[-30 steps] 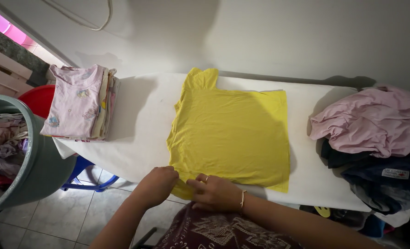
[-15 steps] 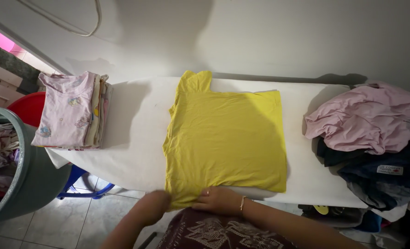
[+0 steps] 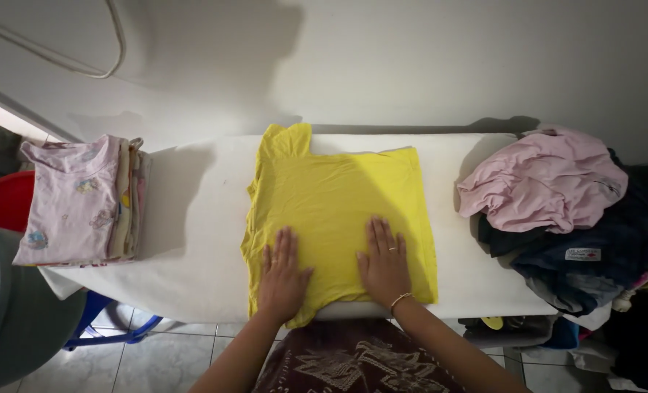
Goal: The person folds a white t-shirt with an orange collar and the word 'English' on it, then folds a pink patterned shirt, and finally folds a yellow t-shirt. Each item is smoothed and folded into a neat stack on a white table.
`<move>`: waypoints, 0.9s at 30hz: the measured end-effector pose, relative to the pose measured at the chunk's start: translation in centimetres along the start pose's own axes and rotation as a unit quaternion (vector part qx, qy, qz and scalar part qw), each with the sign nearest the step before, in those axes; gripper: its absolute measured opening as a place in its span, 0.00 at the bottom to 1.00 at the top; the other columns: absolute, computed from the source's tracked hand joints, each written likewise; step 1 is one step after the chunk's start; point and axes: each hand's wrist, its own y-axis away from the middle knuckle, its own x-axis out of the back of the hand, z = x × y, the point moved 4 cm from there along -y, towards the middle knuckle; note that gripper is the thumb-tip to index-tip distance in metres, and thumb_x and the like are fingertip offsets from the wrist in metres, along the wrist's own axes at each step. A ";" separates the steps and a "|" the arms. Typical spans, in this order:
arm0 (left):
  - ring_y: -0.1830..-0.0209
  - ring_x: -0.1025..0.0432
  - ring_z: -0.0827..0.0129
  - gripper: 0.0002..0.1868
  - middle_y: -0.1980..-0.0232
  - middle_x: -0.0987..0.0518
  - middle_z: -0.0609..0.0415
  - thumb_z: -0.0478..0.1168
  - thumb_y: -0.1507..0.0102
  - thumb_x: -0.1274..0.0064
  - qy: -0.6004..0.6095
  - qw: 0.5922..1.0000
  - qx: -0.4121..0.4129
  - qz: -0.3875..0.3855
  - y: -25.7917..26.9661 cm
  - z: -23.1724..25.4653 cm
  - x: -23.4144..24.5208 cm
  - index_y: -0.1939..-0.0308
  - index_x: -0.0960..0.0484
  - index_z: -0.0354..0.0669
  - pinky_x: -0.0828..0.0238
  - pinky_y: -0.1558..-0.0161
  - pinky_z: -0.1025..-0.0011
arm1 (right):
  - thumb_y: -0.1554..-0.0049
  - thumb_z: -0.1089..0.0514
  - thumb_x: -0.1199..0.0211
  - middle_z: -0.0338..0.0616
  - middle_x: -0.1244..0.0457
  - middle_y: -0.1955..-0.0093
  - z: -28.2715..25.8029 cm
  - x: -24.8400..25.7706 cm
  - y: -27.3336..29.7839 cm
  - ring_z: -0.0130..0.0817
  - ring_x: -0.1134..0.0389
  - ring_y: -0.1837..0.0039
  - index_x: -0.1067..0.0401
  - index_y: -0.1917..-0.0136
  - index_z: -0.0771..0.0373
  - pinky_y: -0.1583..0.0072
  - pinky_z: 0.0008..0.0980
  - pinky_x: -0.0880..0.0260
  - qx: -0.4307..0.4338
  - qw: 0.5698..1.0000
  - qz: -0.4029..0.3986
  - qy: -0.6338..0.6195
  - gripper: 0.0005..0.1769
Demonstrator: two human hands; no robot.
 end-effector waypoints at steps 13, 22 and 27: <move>0.18 0.63 0.67 0.36 0.17 0.56 0.55 0.55 0.32 0.62 -0.114 0.969 0.186 -0.116 0.8 -5.5 1.5 0.23 0.50 0.46 0.76 0.23 0.44 | 0.41 0.41 0.51 0.48 0.64 0.13 7.9 4.5 3.4 0.50 0.66 0.16 0.44 0.22 0.43 0.29 0.73 0.66 -0.184 0.965 -0.111 0.153 0.34; 0.18 0.59 0.56 0.35 0.19 0.48 0.46 0.49 0.35 0.57 -0.035 0.998 -0.002 -0.059 -9.4 -0.7 -1.2 0.26 0.43 0.39 0.68 0.24 0.50 | 0.40 0.50 0.45 0.53 0.53 0.18 -0.8 -1.5 -9.1 0.49 0.55 0.18 0.43 0.25 0.65 0.24 0.58 0.59 0.045 0.998 0.009 -0.047 0.33; 0.18 0.64 0.62 0.40 0.18 0.54 0.48 0.56 0.34 0.56 -0.044 0.993 -0.030 -0.108 -10.2 -0.9 -2.5 0.24 0.48 0.39 0.74 0.25 0.46 | 0.40 0.46 0.46 0.46 0.56 0.16 -1.2 -3.0 -9.1 0.42 0.59 0.16 0.48 0.20 0.60 0.24 0.62 0.64 0.055 0.993 -0.101 -0.015 0.39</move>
